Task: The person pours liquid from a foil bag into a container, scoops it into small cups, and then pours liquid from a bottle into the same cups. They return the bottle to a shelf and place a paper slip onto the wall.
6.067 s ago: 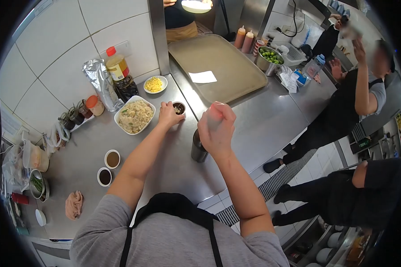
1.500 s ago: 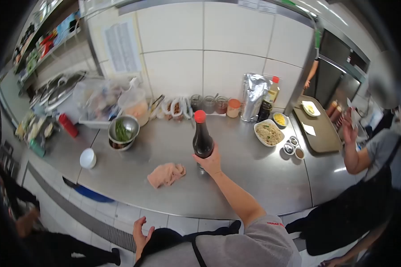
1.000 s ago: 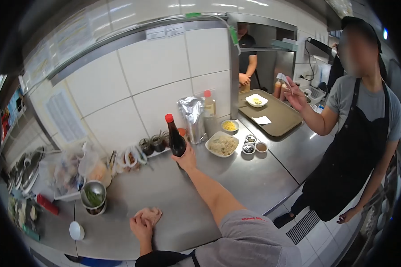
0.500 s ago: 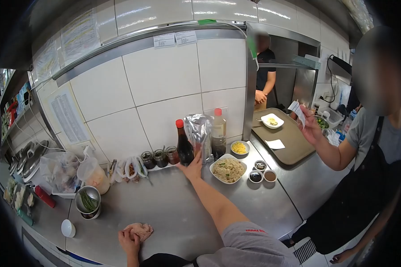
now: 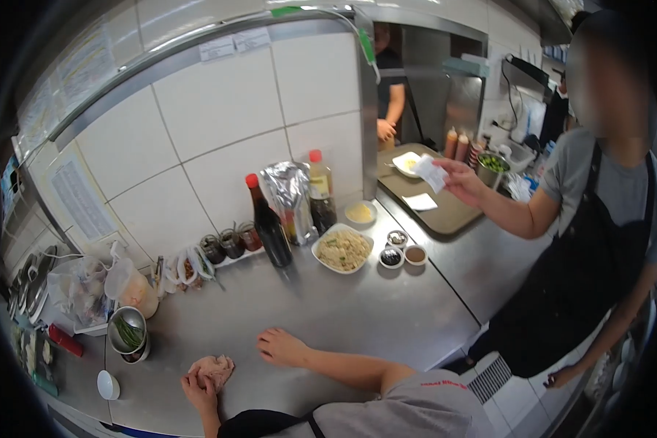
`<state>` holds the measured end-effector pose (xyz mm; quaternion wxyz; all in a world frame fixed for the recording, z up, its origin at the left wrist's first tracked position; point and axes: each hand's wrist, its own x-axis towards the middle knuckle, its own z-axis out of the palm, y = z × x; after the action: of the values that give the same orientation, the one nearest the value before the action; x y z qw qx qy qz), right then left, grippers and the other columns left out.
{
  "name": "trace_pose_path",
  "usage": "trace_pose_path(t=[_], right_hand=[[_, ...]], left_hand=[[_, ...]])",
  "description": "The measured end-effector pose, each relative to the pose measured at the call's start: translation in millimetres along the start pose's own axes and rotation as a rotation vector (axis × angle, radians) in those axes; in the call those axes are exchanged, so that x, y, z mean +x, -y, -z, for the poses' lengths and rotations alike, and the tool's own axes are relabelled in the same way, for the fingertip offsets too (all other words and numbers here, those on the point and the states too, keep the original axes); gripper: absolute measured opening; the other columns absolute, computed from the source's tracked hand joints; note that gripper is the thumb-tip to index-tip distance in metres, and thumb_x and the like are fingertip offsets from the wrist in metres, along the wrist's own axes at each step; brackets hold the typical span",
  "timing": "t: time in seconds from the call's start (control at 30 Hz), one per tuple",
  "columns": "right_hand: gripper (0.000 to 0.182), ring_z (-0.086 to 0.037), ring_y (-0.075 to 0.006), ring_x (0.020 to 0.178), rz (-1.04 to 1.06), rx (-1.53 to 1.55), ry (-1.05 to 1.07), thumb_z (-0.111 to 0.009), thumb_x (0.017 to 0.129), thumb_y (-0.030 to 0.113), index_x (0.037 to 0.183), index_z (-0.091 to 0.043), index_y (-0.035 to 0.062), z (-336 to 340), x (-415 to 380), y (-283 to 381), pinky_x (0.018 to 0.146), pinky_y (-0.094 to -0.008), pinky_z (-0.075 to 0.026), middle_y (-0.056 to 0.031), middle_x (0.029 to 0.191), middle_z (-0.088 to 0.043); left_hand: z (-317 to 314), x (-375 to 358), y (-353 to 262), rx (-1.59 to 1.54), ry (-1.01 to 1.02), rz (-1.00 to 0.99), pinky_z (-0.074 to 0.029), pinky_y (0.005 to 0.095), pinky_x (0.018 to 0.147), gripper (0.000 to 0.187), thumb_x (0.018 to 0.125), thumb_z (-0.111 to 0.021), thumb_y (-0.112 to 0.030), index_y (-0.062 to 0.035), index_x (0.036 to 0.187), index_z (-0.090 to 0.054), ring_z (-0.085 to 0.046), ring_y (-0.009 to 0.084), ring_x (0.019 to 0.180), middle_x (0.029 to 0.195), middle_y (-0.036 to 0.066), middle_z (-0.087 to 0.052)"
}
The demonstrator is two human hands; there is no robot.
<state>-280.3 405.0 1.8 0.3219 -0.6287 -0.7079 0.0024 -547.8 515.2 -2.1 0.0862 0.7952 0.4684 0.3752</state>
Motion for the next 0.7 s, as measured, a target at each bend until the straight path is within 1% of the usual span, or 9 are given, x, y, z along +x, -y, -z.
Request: trace_pose_path(t=[0.03,0.1,0.23,0.53,0.7], right_hand=[[0.019,-0.05,-0.0252,0.1,0.009,-0.003,0.012,-0.056,0.079,0.02,0.091,-0.058,0.0058,1.5,0.7,0.3,0.089,-0.0377,-0.039,-0.0101,0.102,-0.054],[0.019,-0.05,-0.0251,0.1,-0.002,-0.011,0.017,-0.056,0.079,0.02,0.091,-0.058,0.0058,0.7,-1.4,1.3,0.089,-0.0375,-0.039,-0.0098,0.102,-0.054],[0.018,-0.049,-0.0244,0.101,0.01,0.009,0.008,-0.056,0.079,0.02,0.09,-0.058,0.0056,-2.8,-2.1,-1.0,0.089,-0.0373,-0.038,-0.009,0.102,-0.053],[0.019,-0.049,-0.0238,0.101,0.01,0.022,0.013,-0.057,0.079,0.02,0.091,-0.058,0.0061,-3.6,-2.1,-2.9,0.089,-0.0369,-0.038,-0.0083,0.103,-0.053],[0.019,-0.048,-0.0236,0.101,0.014,0.036,0.013,-0.057,0.079,0.02,0.092,-0.057,0.0067,-5.2,-2.3,-4.5,0.089,-0.037,-0.038,-0.0077,0.103,-0.053]], left_hand=[[2.2,-0.3,-0.1,0.002,0.025,-0.016,-0.042,0.0388,0.076,0.03,0.073,-0.059,-0.021,-0.0052,0.098,-0.06,-0.05,0.0309,0.086,0.092,0.013,-0.048],[2.2,0.9,-3.3,-0.033,0.02,0.027,-0.042,0.0383,0.078,0.031,0.073,-0.058,-0.021,-0.0049,0.1,-0.059,-0.05,0.0311,0.089,0.094,0.013,-0.048],[0.3,-0.6,-0.1,-0.021,0.028,0.018,-0.042,0.0384,0.078,0.031,0.074,-0.057,-0.02,-0.0045,0.102,-0.059,-0.05,0.0307,0.09,0.095,0.013,-0.047],[-0.3,-1.8,0.8,-0.014,0.032,0.016,-0.043,0.0382,0.076,0.032,0.075,-0.056,-0.018,-0.0042,0.103,-0.058,-0.05,0.0294,0.089,0.096,0.012,-0.047],[-2.3,-1.6,3.7,-0.022,0.003,0.003,-0.043,0.0383,0.074,0.031,0.074,-0.057,-0.017,-0.0041,0.103,-0.059,-0.051,0.0291,0.088,0.095,0.012,-0.047]])
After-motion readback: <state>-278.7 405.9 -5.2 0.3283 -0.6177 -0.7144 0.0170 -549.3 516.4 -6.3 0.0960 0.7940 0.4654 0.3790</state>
